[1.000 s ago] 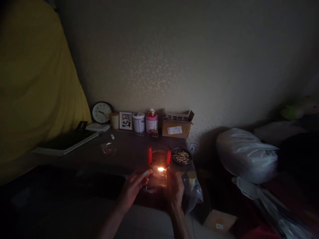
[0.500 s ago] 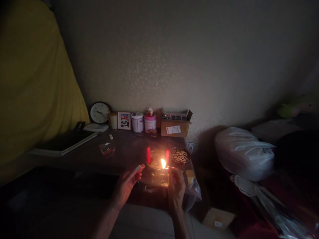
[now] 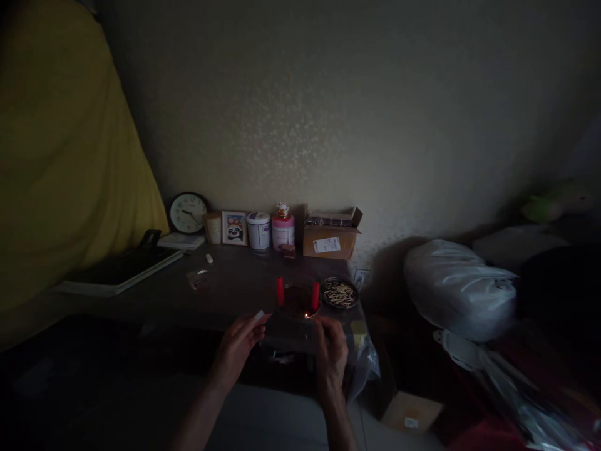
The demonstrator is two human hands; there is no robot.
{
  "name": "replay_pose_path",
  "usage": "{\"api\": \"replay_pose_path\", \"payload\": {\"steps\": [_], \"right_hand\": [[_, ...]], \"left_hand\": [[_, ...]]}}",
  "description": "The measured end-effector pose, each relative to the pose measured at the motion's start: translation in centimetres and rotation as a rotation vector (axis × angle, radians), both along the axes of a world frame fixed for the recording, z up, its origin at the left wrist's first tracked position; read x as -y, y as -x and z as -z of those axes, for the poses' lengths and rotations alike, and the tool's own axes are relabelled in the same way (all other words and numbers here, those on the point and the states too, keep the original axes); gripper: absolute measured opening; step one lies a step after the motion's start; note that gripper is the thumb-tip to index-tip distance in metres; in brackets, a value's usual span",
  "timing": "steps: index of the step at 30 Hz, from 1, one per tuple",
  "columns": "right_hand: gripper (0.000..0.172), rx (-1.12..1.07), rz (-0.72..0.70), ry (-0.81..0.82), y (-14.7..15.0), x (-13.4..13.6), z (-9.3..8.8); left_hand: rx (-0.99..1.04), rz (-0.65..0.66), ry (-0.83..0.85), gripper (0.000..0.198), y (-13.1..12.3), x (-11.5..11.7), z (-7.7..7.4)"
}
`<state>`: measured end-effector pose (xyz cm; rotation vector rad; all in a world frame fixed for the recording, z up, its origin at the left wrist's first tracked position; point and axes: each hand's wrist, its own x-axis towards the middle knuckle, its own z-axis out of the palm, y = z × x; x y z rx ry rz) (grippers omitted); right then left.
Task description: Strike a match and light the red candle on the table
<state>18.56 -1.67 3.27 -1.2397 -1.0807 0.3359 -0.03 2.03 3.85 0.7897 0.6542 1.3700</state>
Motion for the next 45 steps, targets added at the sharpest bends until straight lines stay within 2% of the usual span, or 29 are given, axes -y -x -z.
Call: {"api": "replay_pose_path", "payload": {"steps": [6,11,21,27,37,45], "right_hand": [[0.018,-0.001,0.009,0.009,0.3,0.0,0.1],[0.021,-0.008,0.012,0.004,0.4,-0.2,0.1],[0.024,-0.046,-0.009,0.04,1.0,0.5,-0.9],[0.025,0.028,-0.012,0.033,1.1,0.4,-0.7],[0.018,0.303,0.056,-0.003,1.3,0.5,-0.9],[0.017,0.283,0.048,0.018,1.4,0.6,-0.9]], "left_hand": [[0.0,-0.012,0.0,0.03,0.0,0.1,-0.3],[-0.005,-0.027,0.012,0.031,0.1,0.1,-0.4],[-0.072,-0.085,0.009,0.031,0.1,-0.1,-0.1],[-0.074,-0.097,0.01,0.033,0.0,-0.1,0.0],[-0.081,-0.085,0.001,0.033,0.0,-0.1,0.0],[-0.071,-0.081,-0.004,0.032,0.1,-0.2,0.1]]}}
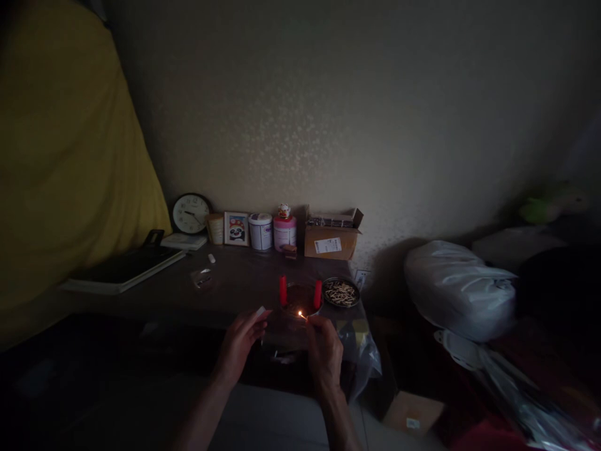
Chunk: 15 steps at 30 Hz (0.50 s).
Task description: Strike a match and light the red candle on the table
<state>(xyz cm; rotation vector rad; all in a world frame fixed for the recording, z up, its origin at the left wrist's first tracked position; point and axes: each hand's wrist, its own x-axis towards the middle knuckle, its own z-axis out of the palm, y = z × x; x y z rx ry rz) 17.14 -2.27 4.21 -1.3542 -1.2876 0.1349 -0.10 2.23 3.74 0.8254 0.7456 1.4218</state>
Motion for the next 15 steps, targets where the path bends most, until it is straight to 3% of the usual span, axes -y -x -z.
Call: {"api": "replay_pose_path", "payload": {"steps": [15], "right_hand": [[0.016,0.037,-0.036,-0.012,0.15,-0.43,-0.03]], "left_hand": [[0.015,0.008,-0.012,0.03,0.08,-0.48,0.52]]}}
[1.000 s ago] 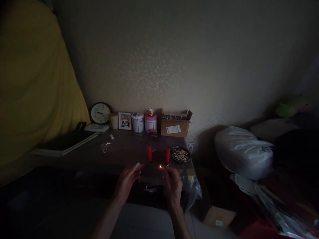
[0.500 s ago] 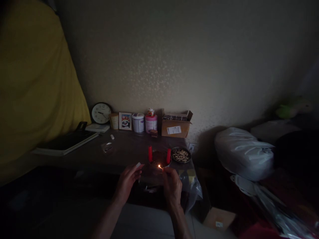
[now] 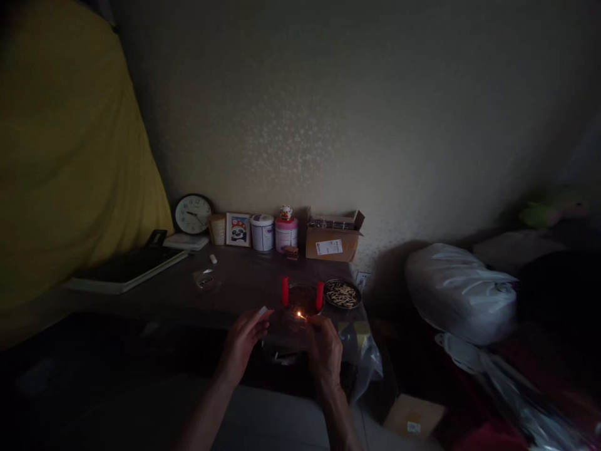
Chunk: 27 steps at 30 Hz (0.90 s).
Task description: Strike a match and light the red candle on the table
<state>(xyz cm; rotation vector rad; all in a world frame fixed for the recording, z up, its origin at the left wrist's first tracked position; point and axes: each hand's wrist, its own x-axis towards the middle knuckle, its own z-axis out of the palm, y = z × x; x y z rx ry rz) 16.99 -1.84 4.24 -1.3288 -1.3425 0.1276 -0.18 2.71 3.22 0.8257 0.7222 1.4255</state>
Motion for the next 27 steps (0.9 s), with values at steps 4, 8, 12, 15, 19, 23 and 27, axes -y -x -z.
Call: {"api": "replay_pose_path", "payload": {"steps": [4,8,12,15,19,23,27], "right_hand": [[0.018,-0.018,-0.016,0.025,0.1,-0.1,-0.5],[0.019,-0.038,-0.015,0.057,0.4,0.1,-1.4],[0.02,-0.043,-0.026,0.061,0.6,-0.1,-2.1],[0.02,-0.075,-0.046,0.042,0.7,-0.7,-2.1],[0.019,-0.11,-0.077,-0.002,0.6,-1.8,-2.0],[0.017,-0.105,-0.076,-0.034,0.8,-2.8,-2.3],[0.018,-0.124,-0.089,-0.038,0.9,-3.4,-2.8]], "left_hand": [[-0.011,-0.001,-0.003,0.031,0.1,0.0,0.0],[0.0,-0.002,-0.002,0.031,0.0,-0.1,0.2],[0.014,0.001,-0.004,0.03,0.1,-0.2,0.0],[0.034,-0.002,0.002,0.032,0.1,-0.1,0.0],[0.049,-0.016,0.005,0.032,0.2,-0.4,0.1],[0.043,-0.019,0.01,0.032,0.3,-0.6,0.2],[0.048,-0.016,0.013,0.031,0.3,-0.5,0.1]]}}
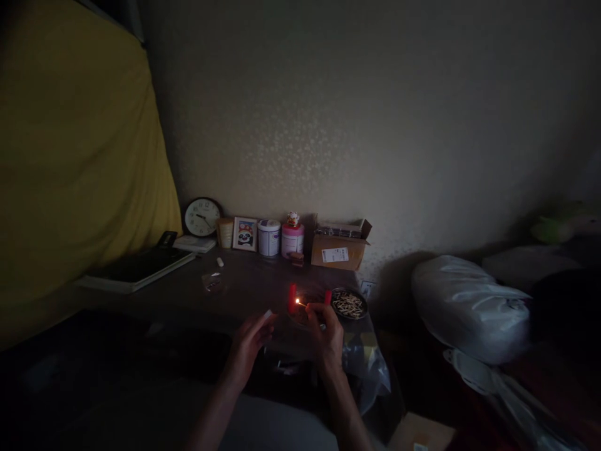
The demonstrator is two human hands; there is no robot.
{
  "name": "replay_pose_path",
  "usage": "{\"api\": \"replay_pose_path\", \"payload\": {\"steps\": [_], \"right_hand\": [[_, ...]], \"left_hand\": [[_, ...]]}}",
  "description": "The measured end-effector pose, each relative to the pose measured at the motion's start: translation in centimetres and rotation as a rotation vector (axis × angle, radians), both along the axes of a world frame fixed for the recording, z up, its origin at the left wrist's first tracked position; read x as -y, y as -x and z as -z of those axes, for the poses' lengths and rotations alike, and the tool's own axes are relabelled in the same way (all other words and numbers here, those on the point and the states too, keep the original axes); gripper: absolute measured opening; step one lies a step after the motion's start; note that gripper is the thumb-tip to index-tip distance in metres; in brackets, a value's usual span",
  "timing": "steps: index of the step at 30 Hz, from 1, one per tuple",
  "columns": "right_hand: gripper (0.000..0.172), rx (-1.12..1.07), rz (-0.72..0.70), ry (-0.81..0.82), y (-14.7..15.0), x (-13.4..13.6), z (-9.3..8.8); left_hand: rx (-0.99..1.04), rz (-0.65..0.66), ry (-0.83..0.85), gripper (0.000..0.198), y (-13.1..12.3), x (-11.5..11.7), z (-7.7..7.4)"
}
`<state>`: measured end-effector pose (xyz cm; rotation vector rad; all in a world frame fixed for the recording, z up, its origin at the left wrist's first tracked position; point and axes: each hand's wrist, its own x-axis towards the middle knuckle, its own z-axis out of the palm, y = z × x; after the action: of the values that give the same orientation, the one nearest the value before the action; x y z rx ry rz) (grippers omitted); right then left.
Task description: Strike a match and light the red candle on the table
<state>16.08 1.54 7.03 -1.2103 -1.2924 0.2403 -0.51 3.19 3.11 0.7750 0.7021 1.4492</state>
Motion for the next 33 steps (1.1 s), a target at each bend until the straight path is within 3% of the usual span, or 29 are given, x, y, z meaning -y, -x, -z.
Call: {"api": "replay_pose_path", "payload": {"steps": [17,33], "right_hand": [[0.028,-0.067,-0.051,0.046,0.4,-0.9,-3.0],[0.031,-0.072,-0.05,0.054,0.4,-2.2,-3.4]], "left_hand": [[0.018,-0.007,0.015,0.028,0.1,0.3,-0.6],[0.055,-0.008,0.027,0.031,0.1,0.3,-0.8]]}}
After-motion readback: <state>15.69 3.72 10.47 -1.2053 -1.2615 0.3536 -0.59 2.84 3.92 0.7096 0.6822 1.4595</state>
